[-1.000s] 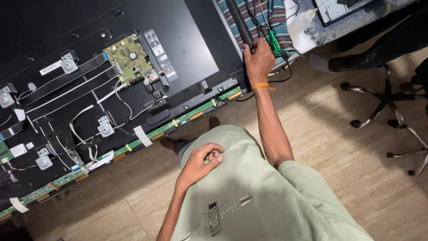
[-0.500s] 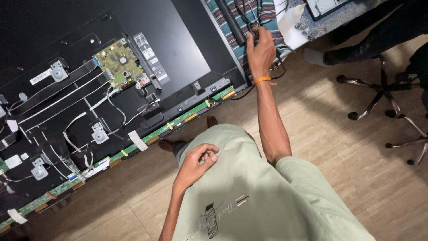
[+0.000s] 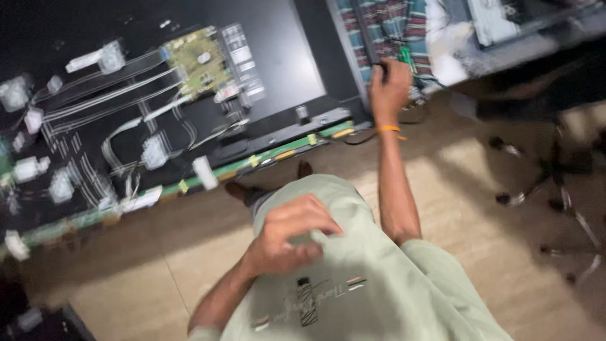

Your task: The person uses a multimeter to test points on the circuit board of a disassembled television. They then connect a power cable to the TV and continue to adjust and secure internal ribbon cables and connectors.

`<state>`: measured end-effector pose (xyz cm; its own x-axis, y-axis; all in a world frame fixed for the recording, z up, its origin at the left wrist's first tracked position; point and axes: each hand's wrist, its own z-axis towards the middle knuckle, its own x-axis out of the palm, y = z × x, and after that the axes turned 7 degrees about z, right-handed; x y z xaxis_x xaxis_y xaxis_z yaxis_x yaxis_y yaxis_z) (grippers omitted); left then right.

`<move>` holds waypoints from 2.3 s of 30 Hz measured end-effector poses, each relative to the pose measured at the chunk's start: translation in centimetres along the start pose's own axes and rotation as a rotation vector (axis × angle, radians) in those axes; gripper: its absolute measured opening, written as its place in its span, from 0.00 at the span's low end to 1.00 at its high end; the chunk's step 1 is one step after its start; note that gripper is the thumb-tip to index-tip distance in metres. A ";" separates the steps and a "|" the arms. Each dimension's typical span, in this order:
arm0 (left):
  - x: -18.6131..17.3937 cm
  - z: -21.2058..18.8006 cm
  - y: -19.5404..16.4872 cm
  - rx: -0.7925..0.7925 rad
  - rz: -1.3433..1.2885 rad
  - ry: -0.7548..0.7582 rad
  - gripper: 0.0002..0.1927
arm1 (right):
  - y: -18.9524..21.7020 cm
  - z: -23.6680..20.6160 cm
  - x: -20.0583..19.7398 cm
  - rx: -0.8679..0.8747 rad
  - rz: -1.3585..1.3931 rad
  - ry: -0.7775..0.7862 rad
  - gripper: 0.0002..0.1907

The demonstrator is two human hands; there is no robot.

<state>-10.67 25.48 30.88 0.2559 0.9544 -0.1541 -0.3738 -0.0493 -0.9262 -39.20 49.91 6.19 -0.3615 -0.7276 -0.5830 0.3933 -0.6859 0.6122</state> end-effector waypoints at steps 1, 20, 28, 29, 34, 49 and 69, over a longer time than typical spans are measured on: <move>-0.6 0.1 -1.7 0.053 -0.090 0.058 0.25 | -0.8 -0.2 0.1 -0.045 0.015 0.024 0.10; 5.3 0.7 -6.6 0.443 -0.633 -0.288 0.22 | -5.3 0.9 2.0 -0.095 0.064 0.010 0.08; 4.2 0.3 -7.9 0.415 -0.650 -0.377 0.20 | -4.9 0.7 1.6 -0.098 0.017 0.052 0.10; 3.5 -0.1 -8.3 0.339 -0.625 -0.398 0.20 | -4.8 0.7 1.9 -0.127 -0.018 0.037 0.09; -0.7 -1.7 -4.8 -0.163 -0.267 -0.457 0.07 | -4.5 0.8 1.6 -0.104 0.020 0.017 0.09; 3.2 -3.3 4.2 -0.638 -0.353 -0.493 0.09 | 1.2 1.2 -1.1 0.085 -0.018 -0.032 0.08; 3.5 -3.1 7.1 -0.600 -0.596 -0.540 0.17 | 3.7 1.7 -2.9 0.144 0.052 -0.089 0.07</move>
<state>-9.59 27.59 22.72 -0.2401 0.8702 0.4302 0.2332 0.4819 -0.8446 -38.18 49.47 11.01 -0.4199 -0.7557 -0.5026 0.2906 -0.6366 0.7143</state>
